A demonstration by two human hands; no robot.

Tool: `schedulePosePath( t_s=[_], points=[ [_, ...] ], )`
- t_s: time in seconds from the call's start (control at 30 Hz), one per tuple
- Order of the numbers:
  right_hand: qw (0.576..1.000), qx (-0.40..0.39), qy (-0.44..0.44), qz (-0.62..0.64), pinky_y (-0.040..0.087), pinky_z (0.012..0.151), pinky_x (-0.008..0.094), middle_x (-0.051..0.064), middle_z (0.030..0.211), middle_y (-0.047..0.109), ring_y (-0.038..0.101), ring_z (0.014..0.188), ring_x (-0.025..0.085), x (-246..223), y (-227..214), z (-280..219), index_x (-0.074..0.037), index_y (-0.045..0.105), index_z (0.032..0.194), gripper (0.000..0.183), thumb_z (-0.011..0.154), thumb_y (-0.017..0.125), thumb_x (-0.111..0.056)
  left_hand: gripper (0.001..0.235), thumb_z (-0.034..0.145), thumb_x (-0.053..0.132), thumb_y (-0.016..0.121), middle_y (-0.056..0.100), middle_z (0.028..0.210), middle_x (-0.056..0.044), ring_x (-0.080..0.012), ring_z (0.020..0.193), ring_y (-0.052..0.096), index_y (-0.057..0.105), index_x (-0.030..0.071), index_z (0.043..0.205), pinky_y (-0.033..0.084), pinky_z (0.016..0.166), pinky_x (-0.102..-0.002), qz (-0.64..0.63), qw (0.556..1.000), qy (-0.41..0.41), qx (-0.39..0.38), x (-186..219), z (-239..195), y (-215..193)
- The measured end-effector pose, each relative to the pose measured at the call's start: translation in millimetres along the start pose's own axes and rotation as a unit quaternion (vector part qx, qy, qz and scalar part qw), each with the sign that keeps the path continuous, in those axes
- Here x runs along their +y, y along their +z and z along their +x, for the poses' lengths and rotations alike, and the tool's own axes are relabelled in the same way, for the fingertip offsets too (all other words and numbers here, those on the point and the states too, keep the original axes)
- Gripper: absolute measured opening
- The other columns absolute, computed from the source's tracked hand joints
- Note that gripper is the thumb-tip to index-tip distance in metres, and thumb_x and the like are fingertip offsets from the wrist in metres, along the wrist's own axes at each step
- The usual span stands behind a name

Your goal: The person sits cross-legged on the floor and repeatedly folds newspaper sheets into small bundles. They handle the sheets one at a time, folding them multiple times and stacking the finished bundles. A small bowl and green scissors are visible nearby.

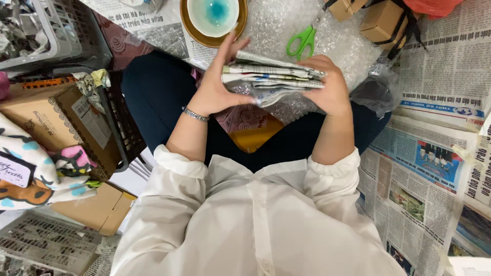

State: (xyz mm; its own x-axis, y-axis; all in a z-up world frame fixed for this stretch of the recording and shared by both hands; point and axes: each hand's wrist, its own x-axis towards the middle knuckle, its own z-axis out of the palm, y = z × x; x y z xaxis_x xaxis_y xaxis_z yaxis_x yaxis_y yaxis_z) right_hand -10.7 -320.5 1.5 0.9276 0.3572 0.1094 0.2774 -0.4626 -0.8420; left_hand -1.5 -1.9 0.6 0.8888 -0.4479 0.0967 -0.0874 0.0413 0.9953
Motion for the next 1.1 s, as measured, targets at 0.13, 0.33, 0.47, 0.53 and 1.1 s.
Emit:
schedulePosePath(
  t_s=[0.13,0.33,0.47,0.53,1.1],
  points=[
    [1.0,-0.02,0.012,-0.003,0.048,0.106,0.043,0.014,0.125,0.07,0.064,0.118,0.032,-4,9,8,-0.002,0.07,0.126,0.063,0.068,0.092,-0.012,0.143,0.063,0.028,0.107,0.045,0.163,-0.023,-0.0326,0.16,0.034,0.012,0.013,0.169,0.028,0.136,-0.045,-0.012,0.999,-0.01,-0.041,-2,1,6],
    [0.982,0.043,0.096,0.158,0.055,0.098,0.035,0.01,0.116,0.071,0.068,0.108,0.02,17,31,2,0.0,0.065,0.124,0.059,0.071,0.09,-0.005,0.15,0.053,0.032,0.103,0.041,0.165,-0.023,-0.0334,0.16,0.031,0.008,0.014,0.167,0.024,0.133,-0.044,-0.008,0.998,0.023,-0.051,-2,0,9],
    [0.966,0.042,0.127,0.222,0.059,0.095,0.033,0.007,0.114,0.076,0.072,0.104,0.015,20,33,-1,0.001,0.067,0.123,0.052,0.076,0.088,-0.002,0.14,0.067,0.023,0.104,0.049,0.161,-0.018,-0.0287,0.154,0.046,0.007,0.012,0.168,0.038,0.131,-0.043,-0.029,1.0,-0.002,0.0,-4,3,15],
    [0.977,0.029,0.099,0.185,0.059,0.095,0.033,0.008,0.116,0.076,0.072,0.105,0.017,14,35,0,0.002,0.069,0.122,0.05,0.077,0.091,-0.001,0.114,0.08,0.009,0.093,0.043,0.168,-0.016,-0.0233,0.145,0.054,0.02,0.01,0.167,0.047,0.124,-0.039,-0.087,0.993,-0.057,0.049,-8,4,19],
    [0.999,0.042,-0.011,-0.018,0.041,0.114,0.047,0.015,0.138,0.067,0.059,0.132,0.034,-9,17,21,-0.003,0.065,0.136,0.058,0.083,0.081,-0.02,0.056,0.09,0.005,0.081,0.051,0.158,-0.015,-0.0336,0.152,0.045,0.062,0.015,0.141,0.037,0.127,-0.042,0.148,0.986,0.046,0.063,-11,11,18]
  ],
)
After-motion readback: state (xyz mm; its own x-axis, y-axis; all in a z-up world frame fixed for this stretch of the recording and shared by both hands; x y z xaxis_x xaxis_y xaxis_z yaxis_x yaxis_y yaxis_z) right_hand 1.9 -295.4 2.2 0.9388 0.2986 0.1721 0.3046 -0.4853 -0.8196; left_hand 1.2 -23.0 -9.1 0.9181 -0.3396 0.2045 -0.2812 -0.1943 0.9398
